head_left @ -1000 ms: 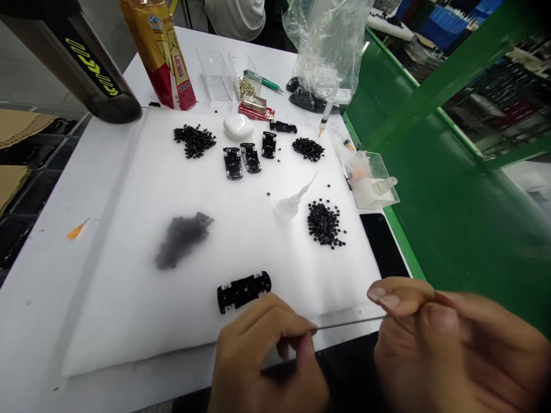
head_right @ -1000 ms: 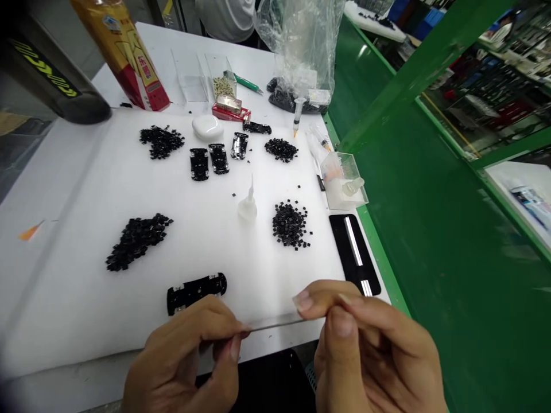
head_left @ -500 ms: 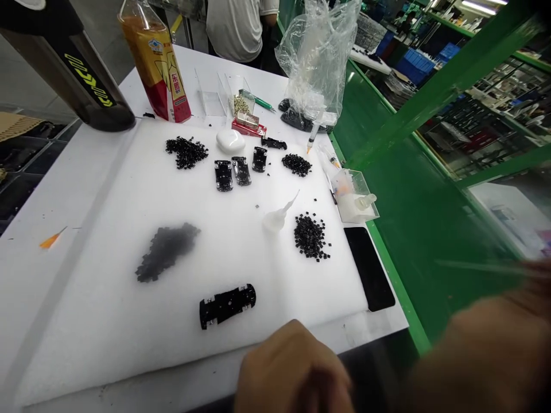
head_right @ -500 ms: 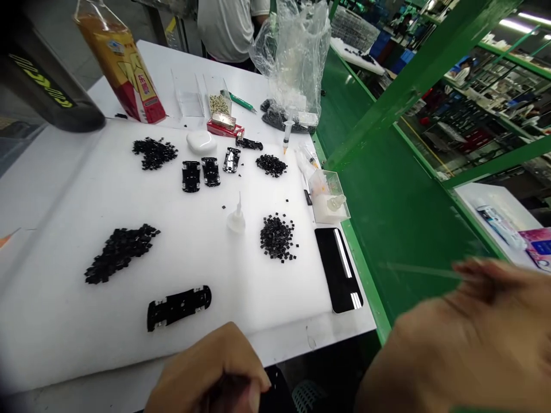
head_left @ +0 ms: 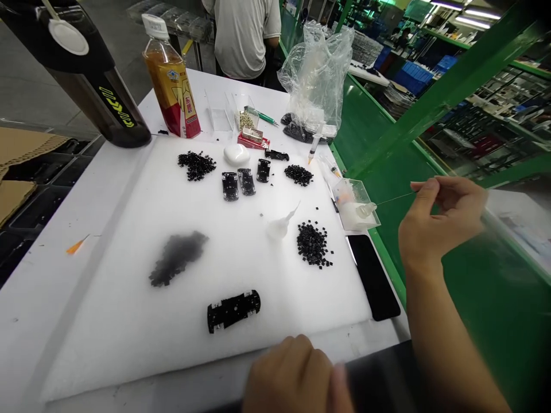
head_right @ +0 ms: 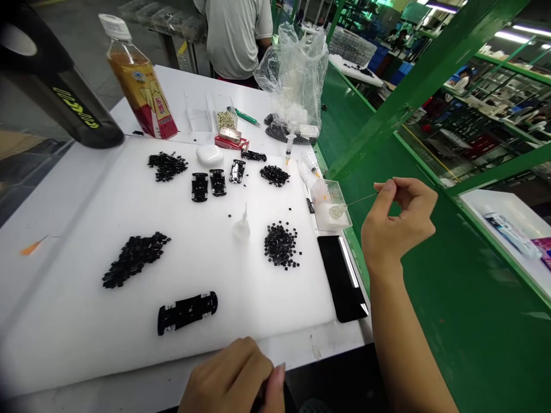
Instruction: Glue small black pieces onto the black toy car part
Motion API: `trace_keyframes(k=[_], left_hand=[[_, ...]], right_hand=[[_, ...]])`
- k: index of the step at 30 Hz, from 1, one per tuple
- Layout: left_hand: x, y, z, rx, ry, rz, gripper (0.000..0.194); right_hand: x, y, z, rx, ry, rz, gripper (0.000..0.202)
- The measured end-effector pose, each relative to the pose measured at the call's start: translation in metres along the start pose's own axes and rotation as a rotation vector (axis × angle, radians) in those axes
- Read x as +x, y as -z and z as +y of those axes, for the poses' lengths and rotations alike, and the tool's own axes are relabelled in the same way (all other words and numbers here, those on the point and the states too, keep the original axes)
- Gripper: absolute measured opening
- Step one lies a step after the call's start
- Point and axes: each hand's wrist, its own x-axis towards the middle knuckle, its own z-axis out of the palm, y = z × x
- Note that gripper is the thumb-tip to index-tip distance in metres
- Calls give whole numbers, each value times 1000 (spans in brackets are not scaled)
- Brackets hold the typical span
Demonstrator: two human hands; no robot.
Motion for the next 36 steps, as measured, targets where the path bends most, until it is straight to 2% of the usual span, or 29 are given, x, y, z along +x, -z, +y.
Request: trace_keyframes(k=[3, 4, 5, 7, 8, 9, 10, 11, 13, 16, 19, 24, 26, 28, 31, 33, 36], left_hand=[[2, -5, -1, 58, -5, 74, 29], [3, -5, -1, 74, -74, 42, 32], [3, -3, 0, 84, -106, 47, 36], [6, 4, 1, 87, -141, 31, 29], [9, 11, 1, 81, -135, 37, 31], [12, 19, 0, 93, -181, -46, 37], [17, 28, -1, 113, -207, -145, 30], [21, 39, -3, 125, -234, -142, 15], [32, 61, -11, 219, -260, -153, 38], [44, 87, -30, 430, -273, -160, 41], [55, 101, -50, 514, -297, -303, 38], [73, 113, -62, 509, -567, -417, 36], [76, 116, -64, 507, -617, -432, 32], [74, 118, -66, 475, -581, -420, 31], [65, 118, -68, 369, -454, -360, 35], [58, 116, -66, 241, -314, -276, 37], [53, 107, -57, -55, -25, -195, 36]], right_hand=[[-3, 6, 5, -81, -17, -183, 23], [-5, 11, 3, -104, -25, -235, 23], [-9, 16, -1, -131, -30, -264, 24], [-20, 31, -17, -199, -26, -240, 28], [-27, 40, -28, -234, -19, -208, 31], [-36, 49, -40, -260, -19, -173, 33], [-45, 59, -54, -257, -34, -179, 33], [-55, 68, -67, -238, -66, -193, 32], [-74, 86, -91, -135, -124, -329, 25], [-96, 102, -119, 95, -139, -513, 22], [-108, 105, -133, 304, -113, -578, 21], [-113, 97, -146, 489, -80, -694, 20], [-112, 94, -150, 542, -62, -711, 20], [-110, 92, -155, 580, -51, -709, 20], [-109, 90, -160, 603, -94, -725, 21], [-108, 91, -164, 628, -160, -748, 22], [-109, 95, -168, 695, -258, -814, 19]])
